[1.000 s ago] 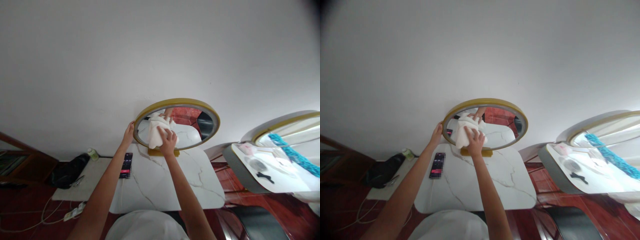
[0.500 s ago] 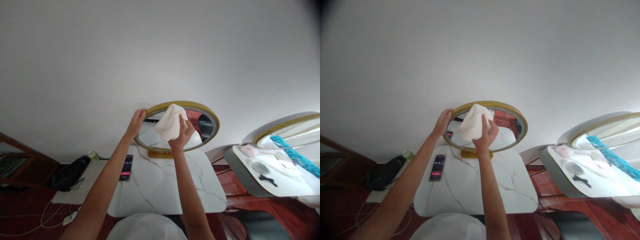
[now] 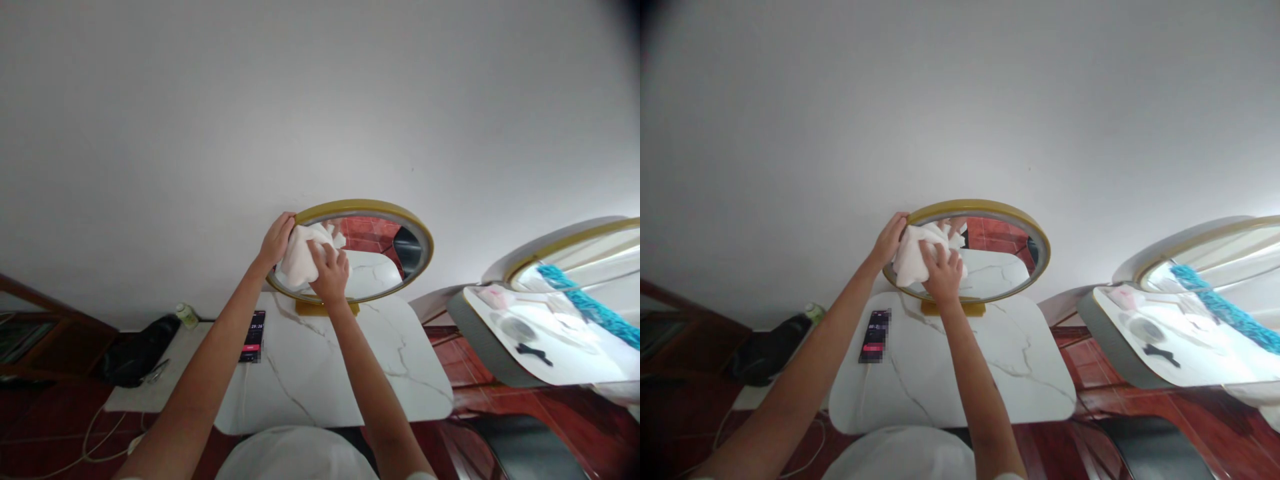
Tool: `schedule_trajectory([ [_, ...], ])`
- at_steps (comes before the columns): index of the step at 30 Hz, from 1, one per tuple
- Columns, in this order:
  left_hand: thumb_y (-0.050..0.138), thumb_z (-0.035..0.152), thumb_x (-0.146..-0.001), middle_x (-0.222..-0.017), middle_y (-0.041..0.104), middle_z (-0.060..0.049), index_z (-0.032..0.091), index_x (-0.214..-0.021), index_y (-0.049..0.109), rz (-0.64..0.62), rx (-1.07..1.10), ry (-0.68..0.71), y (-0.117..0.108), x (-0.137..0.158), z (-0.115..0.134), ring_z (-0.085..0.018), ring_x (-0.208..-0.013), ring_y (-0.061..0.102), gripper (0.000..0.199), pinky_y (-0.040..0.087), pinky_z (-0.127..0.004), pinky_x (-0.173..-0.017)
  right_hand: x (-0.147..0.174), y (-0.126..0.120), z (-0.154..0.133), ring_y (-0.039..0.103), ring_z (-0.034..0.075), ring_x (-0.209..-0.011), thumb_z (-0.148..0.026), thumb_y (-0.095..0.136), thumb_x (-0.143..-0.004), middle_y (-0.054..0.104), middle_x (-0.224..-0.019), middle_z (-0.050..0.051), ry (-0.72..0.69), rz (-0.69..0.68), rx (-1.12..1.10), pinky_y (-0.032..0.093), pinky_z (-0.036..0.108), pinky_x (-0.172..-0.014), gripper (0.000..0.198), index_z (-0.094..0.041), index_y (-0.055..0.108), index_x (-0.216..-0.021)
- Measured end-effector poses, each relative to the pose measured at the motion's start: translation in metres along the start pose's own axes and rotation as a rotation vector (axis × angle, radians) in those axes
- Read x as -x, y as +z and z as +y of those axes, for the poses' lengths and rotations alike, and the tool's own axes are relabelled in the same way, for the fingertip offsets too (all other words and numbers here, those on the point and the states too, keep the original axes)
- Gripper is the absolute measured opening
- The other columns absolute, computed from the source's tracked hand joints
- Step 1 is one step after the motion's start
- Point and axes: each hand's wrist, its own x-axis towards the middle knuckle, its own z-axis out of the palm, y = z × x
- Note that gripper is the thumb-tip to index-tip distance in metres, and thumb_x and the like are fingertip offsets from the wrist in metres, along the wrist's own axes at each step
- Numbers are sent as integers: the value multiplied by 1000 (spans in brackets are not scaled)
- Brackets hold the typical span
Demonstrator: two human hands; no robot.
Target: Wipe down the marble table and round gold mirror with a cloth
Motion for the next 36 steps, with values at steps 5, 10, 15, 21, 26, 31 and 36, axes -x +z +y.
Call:
schedule_trajectory([
  [5,28,47,-96,-104,60,-3,23,-107,54,19,10,17,2,2,2,-17,-103,54,37,41,-31,-94,6,2,4,41,28,-99,-30,54,-83,49,-126,6,-101,-42,47,37,40,-79,59,-40,39,-139],
  [10,28,50,-95,-109,59,-4,23,-112,53,12,-5,15,3,4,1,-16,-105,54,40,41,-30,-95,-5,-13,36,41,27,-101,-29,56,-82,49,-120,9,108,198,5,39,42,-84,55,-35,46,-136],
  [15,28,52,-95,-106,59,-4,24,-111,54,31,-17,35,2,3,0,-17,-103,54,42,40,-31,-96,-9,-12,45,42,26,-98,-29,55,-81,48,-117,11,183,293,-43,40,41,-85,52,-27,51,-133],
  [21,26,52,-95,-107,60,-5,23,-111,54,35,-2,6,4,4,-1,-17,-102,55,43,43,-32,-93,7,9,11,40,26,-97,-31,55,-83,49,-121,8,6,86,13,39,40,-82,53,-35,46,-136],
  [26,26,52,-96,-110,60,-6,22,-111,54,56,-15,37,4,4,-2,-17,-105,54,43,41,-32,-96,15,14,5,41,26,-96,-29,56,-82,49,-123,7,-96,-17,68,37,39,-78,58,-39,42,-138],
  [31,26,51,-96,-111,59,-6,22,-113,53,54,-23,55,3,5,-4,-17,-107,53,43,40,-32,-97,7,2,34,42,26,-99,-28,55,-82,50,-117,9,88,202,-5,39,42,-85,53,-35,49,-134],
  [36,26,51,-96,-108,59,-6,22,-113,54,58,-35,50,4,5,-5,-17,-104,54,43,40,-32,-96,1,-5,53,44,24,-98,-27,56,-80,48,-112,11,265,347,-102,41,41,-85,52,-26,52,-132],
])
